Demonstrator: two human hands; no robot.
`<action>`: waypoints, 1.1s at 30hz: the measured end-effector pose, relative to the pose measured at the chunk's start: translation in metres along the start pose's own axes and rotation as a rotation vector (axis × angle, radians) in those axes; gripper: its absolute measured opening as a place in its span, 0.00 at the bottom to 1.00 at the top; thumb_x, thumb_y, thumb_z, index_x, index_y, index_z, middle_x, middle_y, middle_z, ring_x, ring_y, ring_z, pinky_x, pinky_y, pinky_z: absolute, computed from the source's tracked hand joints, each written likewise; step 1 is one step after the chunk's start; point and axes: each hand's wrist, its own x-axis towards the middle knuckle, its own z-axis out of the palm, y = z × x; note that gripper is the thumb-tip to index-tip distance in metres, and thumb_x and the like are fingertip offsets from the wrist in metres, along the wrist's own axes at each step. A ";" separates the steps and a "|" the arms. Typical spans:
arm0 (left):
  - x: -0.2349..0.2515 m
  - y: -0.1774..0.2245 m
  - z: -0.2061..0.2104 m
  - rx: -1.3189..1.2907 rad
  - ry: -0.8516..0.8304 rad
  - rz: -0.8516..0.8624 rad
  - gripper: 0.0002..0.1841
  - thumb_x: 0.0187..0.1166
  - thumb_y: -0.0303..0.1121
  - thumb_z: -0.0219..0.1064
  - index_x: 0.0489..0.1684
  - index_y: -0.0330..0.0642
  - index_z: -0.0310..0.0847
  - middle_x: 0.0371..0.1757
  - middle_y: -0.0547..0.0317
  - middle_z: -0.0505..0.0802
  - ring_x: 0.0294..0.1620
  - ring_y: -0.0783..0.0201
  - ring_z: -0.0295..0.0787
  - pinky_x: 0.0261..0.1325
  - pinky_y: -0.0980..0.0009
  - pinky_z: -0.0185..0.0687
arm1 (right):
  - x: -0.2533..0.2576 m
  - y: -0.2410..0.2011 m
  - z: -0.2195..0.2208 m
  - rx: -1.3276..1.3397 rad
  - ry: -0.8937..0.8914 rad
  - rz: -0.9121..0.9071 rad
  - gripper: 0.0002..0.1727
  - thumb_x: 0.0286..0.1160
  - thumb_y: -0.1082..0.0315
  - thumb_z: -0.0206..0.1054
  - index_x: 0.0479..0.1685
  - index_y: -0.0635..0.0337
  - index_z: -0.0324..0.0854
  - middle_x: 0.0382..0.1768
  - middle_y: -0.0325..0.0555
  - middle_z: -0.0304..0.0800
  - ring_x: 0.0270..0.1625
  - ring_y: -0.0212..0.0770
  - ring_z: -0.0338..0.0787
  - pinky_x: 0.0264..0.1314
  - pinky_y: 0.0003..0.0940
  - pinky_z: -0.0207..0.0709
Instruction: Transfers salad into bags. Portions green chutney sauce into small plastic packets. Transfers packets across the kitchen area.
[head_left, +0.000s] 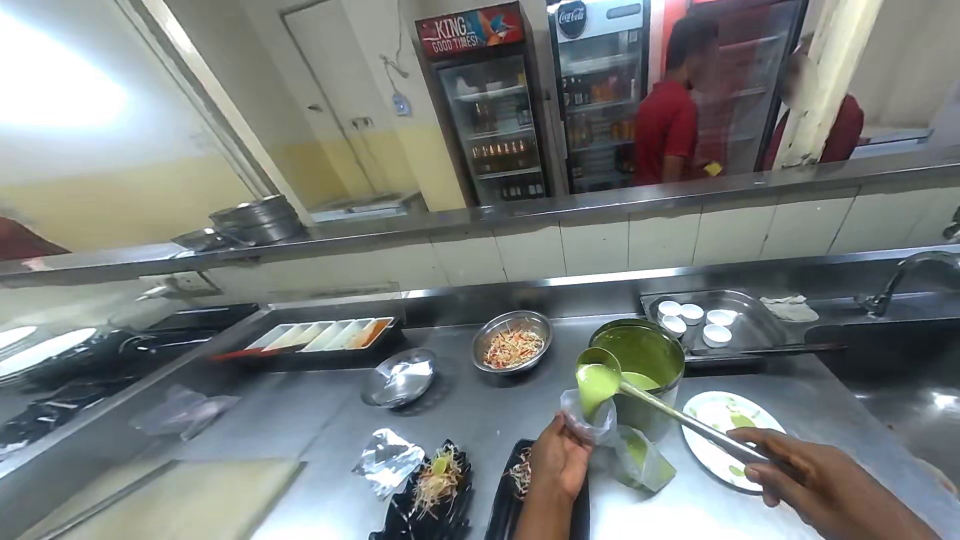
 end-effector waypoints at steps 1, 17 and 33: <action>0.000 0.000 0.000 0.000 0.000 0.001 0.18 0.96 0.39 0.41 0.64 0.33 0.69 0.44 0.48 0.85 0.40 0.59 0.87 0.44 0.63 0.86 | -0.001 -0.001 0.000 -0.050 0.026 -0.045 0.21 0.83 0.69 0.64 0.73 0.64 0.79 0.39 0.55 0.93 0.32 0.47 0.93 0.39 0.44 0.88; 0.003 0.002 -0.003 -0.015 -0.052 -0.023 0.19 0.96 0.40 0.40 0.65 0.34 0.69 0.47 0.46 0.87 0.42 0.56 0.89 0.45 0.61 0.88 | -0.004 0.010 0.000 0.251 -0.008 0.071 0.20 0.81 0.71 0.64 0.70 0.65 0.80 0.40 0.44 0.92 0.29 0.32 0.87 0.33 0.27 0.82; 0.004 0.020 -0.011 -0.122 -0.106 -0.022 0.19 0.96 0.41 0.38 0.58 0.38 0.72 0.42 0.49 0.90 0.39 0.57 0.93 0.40 0.62 0.92 | 0.176 -0.037 -0.038 -0.788 -0.374 0.272 0.11 0.80 0.68 0.66 0.50 0.68 0.85 0.51 0.62 0.88 0.59 0.63 0.87 0.61 0.62 0.78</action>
